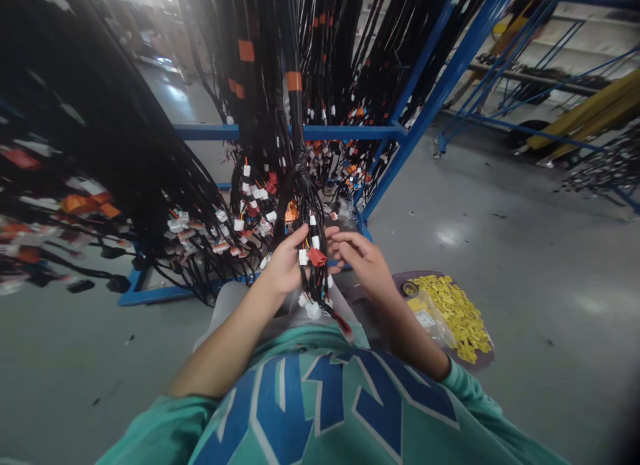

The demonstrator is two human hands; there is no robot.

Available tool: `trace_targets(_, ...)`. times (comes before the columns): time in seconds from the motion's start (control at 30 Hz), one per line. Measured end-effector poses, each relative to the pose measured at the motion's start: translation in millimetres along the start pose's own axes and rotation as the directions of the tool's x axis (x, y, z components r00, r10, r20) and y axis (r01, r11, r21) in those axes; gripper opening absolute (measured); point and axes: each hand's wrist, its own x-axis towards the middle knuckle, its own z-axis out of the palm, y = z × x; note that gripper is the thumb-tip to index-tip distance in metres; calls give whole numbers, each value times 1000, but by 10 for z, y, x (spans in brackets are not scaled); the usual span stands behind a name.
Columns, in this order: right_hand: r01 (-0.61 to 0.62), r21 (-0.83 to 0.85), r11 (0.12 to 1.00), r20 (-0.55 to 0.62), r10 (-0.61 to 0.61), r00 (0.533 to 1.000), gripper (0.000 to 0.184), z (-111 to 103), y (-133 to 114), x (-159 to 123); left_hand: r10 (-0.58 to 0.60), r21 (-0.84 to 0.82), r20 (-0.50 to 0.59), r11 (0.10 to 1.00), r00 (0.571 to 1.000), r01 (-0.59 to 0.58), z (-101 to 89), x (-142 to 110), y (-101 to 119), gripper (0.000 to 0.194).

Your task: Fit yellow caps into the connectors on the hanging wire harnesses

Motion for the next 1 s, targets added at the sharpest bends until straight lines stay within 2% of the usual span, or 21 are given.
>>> trace_targets(0.07,-40,17,999,88,38,995,32,56,4,-12,38,75,-7,996,999,-37,-6,1,-18,54)
trace_targets(0.17,-123,118,985,174,101,980,43,96,-1,-18,139,286,-98,952,985,-106,-34,-28,-34,48)
trace_targets(0.27,-219,193,956,215,177,961,36,69,-15,-7,241,444,-137,882,961,-158,-69,-102,-2,43)
trace_targets(0.43,-316,312,896,240,248,939,15,24,-24,25,243,501,-193,857,951,-117,-108,-211,119,24)
trace_targets(0.57,-327,339,882,250,250,935,15,58,-24,24,226,536,-182,839,957,-96,-92,-199,113,26)
trace_targets(0.77,-316,335,888,209,257,943,12,40,38,38,293,660,-203,745,934,-91,-45,-152,53,27)
trace_targets(0.87,-301,340,891,193,247,950,13,14,81,56,262,625,-217,777,940,-73,-70,-135,56,27)
trace_targets(1.0,-324,351,879,258,242,935,16,29,83,33,199,553,-136,828,971,-93,-137,-125,49,32)
